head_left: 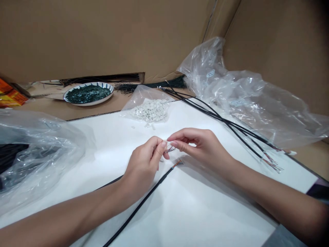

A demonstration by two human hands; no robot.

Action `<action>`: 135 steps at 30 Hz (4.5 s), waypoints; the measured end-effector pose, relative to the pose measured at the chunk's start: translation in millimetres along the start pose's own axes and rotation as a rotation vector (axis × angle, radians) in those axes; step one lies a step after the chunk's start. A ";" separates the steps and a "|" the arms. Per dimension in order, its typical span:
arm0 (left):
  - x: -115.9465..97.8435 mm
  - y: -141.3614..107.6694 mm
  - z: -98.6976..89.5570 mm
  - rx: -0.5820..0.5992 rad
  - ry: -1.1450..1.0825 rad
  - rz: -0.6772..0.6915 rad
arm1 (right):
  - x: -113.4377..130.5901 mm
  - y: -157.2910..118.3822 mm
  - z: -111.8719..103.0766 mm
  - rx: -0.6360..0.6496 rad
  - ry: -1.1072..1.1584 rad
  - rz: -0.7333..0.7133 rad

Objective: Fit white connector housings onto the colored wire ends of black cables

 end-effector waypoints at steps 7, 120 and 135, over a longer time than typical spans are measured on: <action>-2.8 -0.7 -0.5 -0.008 0.141 0.060 | 0.0 -1.6 -1.7 0.077 0.018 0.076; -0.5 6.3 4.3 0.087 -0.217 0.001 | -29.6 -3.5 18.9 0.107 0.889 0.432; -1.8 5.2 3.0 0.050 -0.142 0.035 | -23.0 -5.8 17.1 -0.015 0.679 0.433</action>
Point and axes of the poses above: each hand's wrist, its own y-axis towards the middle knuckle, its own z-axis out of the palm, x = y × z, the point moved 3 cm from there along y, towards the middle knuckle, and after that the axes turned 4 degrees about y, right-handed, at the moved point
